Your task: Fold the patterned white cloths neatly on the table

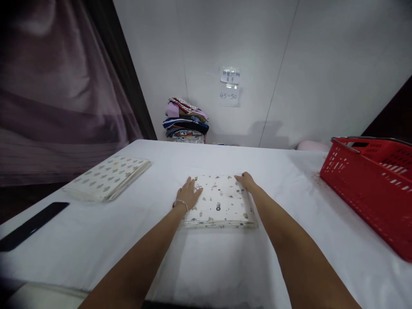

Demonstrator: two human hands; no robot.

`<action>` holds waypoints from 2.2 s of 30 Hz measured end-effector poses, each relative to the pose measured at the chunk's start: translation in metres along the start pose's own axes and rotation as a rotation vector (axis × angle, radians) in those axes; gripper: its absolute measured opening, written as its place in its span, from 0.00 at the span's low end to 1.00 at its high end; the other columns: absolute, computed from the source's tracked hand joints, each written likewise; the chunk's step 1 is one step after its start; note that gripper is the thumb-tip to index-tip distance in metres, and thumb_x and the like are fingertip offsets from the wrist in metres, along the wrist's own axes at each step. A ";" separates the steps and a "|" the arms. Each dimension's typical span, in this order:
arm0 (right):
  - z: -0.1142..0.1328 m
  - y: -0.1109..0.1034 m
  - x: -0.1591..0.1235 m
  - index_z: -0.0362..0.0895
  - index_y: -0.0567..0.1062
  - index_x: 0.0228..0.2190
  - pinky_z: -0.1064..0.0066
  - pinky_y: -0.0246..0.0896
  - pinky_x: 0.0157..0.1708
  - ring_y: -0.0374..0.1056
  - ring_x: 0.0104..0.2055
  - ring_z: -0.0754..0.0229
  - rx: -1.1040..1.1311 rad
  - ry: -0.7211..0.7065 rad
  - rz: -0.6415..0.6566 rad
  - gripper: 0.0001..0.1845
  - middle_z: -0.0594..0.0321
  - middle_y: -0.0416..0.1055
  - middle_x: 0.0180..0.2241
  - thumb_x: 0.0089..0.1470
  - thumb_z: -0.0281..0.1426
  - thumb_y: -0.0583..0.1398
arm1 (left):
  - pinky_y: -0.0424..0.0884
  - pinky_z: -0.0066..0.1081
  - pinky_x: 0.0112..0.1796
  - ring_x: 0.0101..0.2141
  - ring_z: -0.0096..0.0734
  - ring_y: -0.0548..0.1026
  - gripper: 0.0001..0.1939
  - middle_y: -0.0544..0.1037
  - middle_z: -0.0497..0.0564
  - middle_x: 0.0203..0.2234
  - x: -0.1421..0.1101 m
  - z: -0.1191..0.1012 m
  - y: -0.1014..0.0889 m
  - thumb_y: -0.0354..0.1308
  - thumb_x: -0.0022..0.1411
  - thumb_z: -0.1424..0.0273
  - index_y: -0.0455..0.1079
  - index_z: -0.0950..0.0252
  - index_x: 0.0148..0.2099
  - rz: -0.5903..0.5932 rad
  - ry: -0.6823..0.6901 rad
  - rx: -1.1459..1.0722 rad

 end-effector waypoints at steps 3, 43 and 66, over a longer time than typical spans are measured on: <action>0.001 0.003 -0.001 0.40 0.70 0.41 0.73 0.62 0.31 0.70 0.36 0.57 0.021 -0.029 -0.030 0.23 0.54 0.73 0.39 0.48 0.44 0.59 | 0.48 0.44 0.59 0.63 0.41 0.47 0.35 0.39 0.50 0.66 0.000 0.001 0.001 0.36 0.61 0.49 0.46 0.60 0.66 -0.010 0.001 0.005; -0.006 -0.002 -0.162 0.44 0.56 0.60 0.51 0.33 0.61 0.36 0.66 0.53 -0.612 -0.578 0.187 0.30 0.56 0.44 0.64 0.62 0.44 0.42 | 0.38 0.50 0.60 0.64 0.42 0.37 0.35 0.38 0.48 0.66 -0.041 0.012 -0.011 0.37 0.60 0.47 0.47 0.56 0.65 0.059 0.182 0.053; 0.012 0.004 -0.209 0.46 0.72 0.48 0.58 0.57 0.50 0.62 0.49 0.52 -0.366 -0.933 0.159 0.19 0.55 0.69 0.47 0.61 0.35 0.48 | 0.59 0.38 0.53 0.51 0.35 0.64 0.17 0.70 0.50 0.49 -0.122 -0.001 0.004 0.46 0.65 0.63 0.66 0.56 0.53 -0.109 0.539 -0.071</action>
Point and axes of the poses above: each hand's wrist, its own x-axis towards the middle knuckle, its own y-axis out of the palm, z = x × y, the point moved 2 cm from there along x, towards the middle knuckle
